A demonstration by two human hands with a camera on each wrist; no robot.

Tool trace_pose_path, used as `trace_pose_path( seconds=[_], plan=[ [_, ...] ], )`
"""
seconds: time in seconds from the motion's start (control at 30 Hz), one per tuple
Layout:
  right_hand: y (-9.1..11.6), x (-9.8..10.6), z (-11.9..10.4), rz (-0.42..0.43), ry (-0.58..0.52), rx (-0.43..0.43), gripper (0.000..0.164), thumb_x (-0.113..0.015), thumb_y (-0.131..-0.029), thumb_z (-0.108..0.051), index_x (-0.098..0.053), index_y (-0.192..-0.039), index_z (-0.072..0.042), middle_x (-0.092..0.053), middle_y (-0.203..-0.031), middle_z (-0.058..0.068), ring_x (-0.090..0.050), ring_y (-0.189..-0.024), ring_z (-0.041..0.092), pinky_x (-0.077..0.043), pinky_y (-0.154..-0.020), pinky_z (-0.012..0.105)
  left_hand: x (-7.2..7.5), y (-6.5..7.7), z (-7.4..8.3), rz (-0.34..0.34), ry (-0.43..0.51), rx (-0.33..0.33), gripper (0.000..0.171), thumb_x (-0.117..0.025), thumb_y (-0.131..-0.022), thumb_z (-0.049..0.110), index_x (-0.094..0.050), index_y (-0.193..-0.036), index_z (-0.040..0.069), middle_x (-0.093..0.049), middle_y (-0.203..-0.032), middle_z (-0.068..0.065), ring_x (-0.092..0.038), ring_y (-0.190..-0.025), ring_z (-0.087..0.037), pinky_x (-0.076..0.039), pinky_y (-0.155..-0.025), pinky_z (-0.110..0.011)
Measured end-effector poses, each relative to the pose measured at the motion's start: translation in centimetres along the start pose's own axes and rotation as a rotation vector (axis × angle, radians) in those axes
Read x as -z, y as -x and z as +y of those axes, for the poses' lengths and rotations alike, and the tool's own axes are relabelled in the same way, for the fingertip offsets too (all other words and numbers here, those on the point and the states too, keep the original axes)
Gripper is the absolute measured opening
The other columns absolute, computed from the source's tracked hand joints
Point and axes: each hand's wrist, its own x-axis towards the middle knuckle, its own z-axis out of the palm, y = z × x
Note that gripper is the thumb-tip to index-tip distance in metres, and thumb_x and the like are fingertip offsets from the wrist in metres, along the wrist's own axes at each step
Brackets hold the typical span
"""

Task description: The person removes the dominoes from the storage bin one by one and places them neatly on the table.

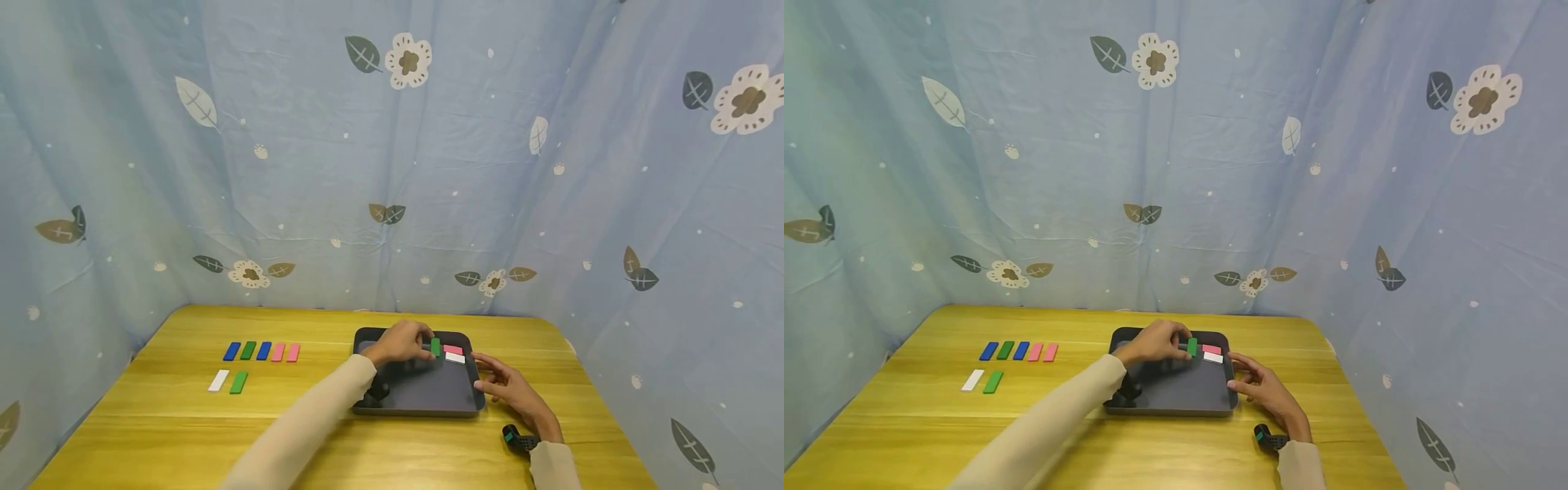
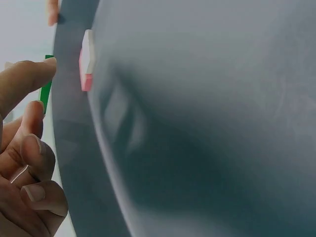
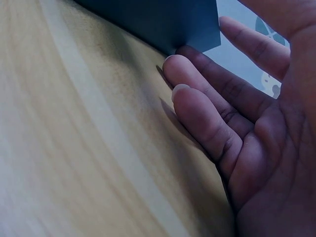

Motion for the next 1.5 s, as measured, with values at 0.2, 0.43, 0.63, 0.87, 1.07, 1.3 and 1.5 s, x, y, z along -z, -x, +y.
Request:
trace_pose_path(
  seconds=[0.2, 0.43, 0.63, 0.87, 1.07, 1.3, 1.5],
  plan=[
    [0.0, 0.0, 0.0, 0.001, -0.009, -0.015, 0.06, -0.066, -0.092, -0.025, -0.04, -0.145, -0.028, -0.043, -0.143, 0.011, -0.056, -0.093, 0.03, -0.049, -0.063, 0.035, 1.8, 0.8, 0.1, 0.0, 0.018, -0.011, 0.044, -0.08, -0.078, 0.029, -0.067, -0.116, 0.012, -0.057, -0.063, 0.007, -0.053, -0.055, -0.006, -0.044, -0.055, -0.023],
    [0.1, 0.2, 0.2, 0.001, 0.004, -0.015, 0.059, -0.065, -0.092, -0.024, -0.039, -0.146, -0.028, -0.044, -0.141, 0.01, -0.057, -0.094, 0.03, -0.049, -0.063, 0.035, 3.8, 2.0, -0.3, 0.002, 0.005, -0.04, 0.046, -0.078, -0.079, 0.036, -0.065, -0.118, 0.015, -0.056, -0.065, 0.008, -0.051, -0.056, -0.007, -0.044, -0.056, -0.023],
    [0.2, 0.1, 0.3, 0.03, -0.005, -0.064, 0.059, -0.067, -0.091, -0.025, -0.042, -0.144, -0.033, -0.045, -0.14, 0.005, -0.055, -0.097, 0.033, -0.049, -0.064, 0.036, 5.6, 3.4, -0.9, 0.012, 0.007, -0.056, 0.048, -0.077, -0.079, 0.039, -0.064, -0.119, 0.016, -0.056, -0.064, 0.007, -0.052, -0.056, -0.008, -0.044, -0.056, -0.024],
    [0.2, 0.0, 0.0, 0.029, -0.008, -0.072, 0.06, -0.067, -0.09, -0.026, -0.041, -0.144, -0.031, -0.046, -0.14, 0.005, -0.056, -0.096, 0.033, -0.049, -0.063, 0.036, 7.3, 5.5, -1.9, 0.039, -0.02, -0.039, 0.045, -0.078, -0.08, 0.033, -0.064, -0.119, 0.015, -0.056, -0.064, 0.006, -0.051, -0.055, -0.008, -0.043, -0.055, -0.024],
    [0.1, 0.0, -0.1, 0.027, -0.012, -0.074, 0.06, -0.067, -0.09, -0.027, -0.041, -0.144, -0.031, -0.046, -0.14, 0.005, -0.056, -0.097, 0.032, -0.049, -0.063, 0.036, 8.4, 7.5, -3.3, 0.075, -0.033, -0.058, 0.043, -0.077, -0.08, 0.032, -0.064, -0.117, 0.016, -0.056, -0.064, 0.006, -0.05, -0.054, -0.008, -0.043, -0.056, -0.025],
    [0.1, -0.2, 0.0, 0.019, -0.012, -0.064, 0.061, -0.068, -0.09, -0.026, -0.041, -0.145, -0.029, -0.046, -0.141, 0.007, -0.057, -0.095, 0.031, -0.049, -0.063, 0.036, 9.3, 10.2, -4.5, 0.105, -0.049, -0.07, 0.043, -0.077, -0.081, 0.033, -0.064, -0.118, 0.015, -0.056, -0.064, 0.009, -0.05, -0.054, -0.006, -0.043, -0.057, -0.026],
    [0.0, -0.1, 0.1, 0.007, -0.012, -0.046, 0.062, -0.067, -0.091, -0.026, -0.039, -0.146, -0.027, -0.044, -0.142, 0.009, -0.057, -0.094, 0.03, -0.049, -0.062, 0.036, 10.3, 12.2, -4.9, 0.109, -0.071, -0.046, 0.043, -0.077, -0.081, 0.033, -0.064, -0.119, 0.016, -0.055, -0.064, 0.01, -0.05, -0.056, -0.005, -0.044, -0.06, -0.026]
  ],
)
